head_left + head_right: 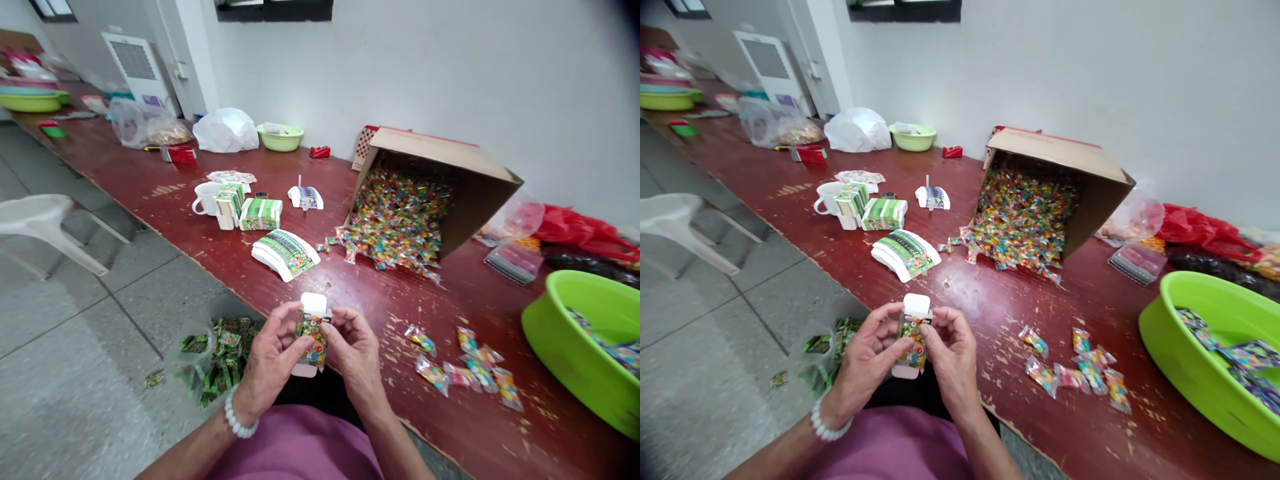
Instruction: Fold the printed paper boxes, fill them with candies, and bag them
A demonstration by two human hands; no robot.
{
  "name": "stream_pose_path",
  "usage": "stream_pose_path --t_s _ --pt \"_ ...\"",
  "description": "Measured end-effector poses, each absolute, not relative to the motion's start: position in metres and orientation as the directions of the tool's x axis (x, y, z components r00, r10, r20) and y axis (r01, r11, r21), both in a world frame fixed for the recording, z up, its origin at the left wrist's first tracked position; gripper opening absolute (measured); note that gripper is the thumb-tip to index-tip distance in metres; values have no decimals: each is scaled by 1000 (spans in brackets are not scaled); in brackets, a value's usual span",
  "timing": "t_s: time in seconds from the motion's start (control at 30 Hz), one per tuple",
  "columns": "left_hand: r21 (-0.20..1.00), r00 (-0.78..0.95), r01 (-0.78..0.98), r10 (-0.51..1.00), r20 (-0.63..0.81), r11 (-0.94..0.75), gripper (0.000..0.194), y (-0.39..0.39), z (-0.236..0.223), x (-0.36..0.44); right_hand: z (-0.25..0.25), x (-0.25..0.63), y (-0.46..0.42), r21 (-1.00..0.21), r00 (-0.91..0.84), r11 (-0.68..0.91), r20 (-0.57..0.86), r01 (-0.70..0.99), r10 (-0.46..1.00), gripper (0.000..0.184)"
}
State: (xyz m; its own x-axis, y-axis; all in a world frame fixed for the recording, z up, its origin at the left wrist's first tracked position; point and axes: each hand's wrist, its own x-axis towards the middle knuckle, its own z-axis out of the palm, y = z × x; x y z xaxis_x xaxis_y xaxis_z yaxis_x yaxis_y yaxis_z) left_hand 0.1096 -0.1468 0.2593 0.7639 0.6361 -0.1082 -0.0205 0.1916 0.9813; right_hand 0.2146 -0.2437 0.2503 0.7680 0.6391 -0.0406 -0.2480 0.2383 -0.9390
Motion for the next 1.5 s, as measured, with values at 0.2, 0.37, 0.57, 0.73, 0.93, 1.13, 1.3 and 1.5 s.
stream_pose_path --t_s 0.2,0.37,0.57,0.73,0.93,1.13,1.3,1.5 --pt "984 799 -62 599 -52 168 32 -140 251 109 248 226 -249 -968 724 160 -32 -195 689 22" --pt "982 859 -44 509 -58 185 21 -133 248 109 247 239 -251 -908 634 161 -135 -386 761 26" --pt "997 883 -15 468 -23 78 14 -129 251 110 248 241 -251 -850 545 100 -237 -517 804 47" --pt "993 860 -29 509 -34 116 16 -127 250 111 244 239 -250 -939 584 95 -125 -332 802 23" --pt "870 857 16 441 -266 493 45 -128 251 109 241 234 -248 -993 638 110 54 -49 768 15" --pt "776 875 188 256 -411 602 61 -135 249 110 248 232 -252 -962 493 115 226 246 840 13" --pt "874 829 186 405 -385 449 61 -135 250 114 261 235 -249 -922 466 67 254 381 848 17" --pt "929 845 217 419 -333 299 70 -135 254 114 260 239 -240 -975 459 -50 56 217 887 17"
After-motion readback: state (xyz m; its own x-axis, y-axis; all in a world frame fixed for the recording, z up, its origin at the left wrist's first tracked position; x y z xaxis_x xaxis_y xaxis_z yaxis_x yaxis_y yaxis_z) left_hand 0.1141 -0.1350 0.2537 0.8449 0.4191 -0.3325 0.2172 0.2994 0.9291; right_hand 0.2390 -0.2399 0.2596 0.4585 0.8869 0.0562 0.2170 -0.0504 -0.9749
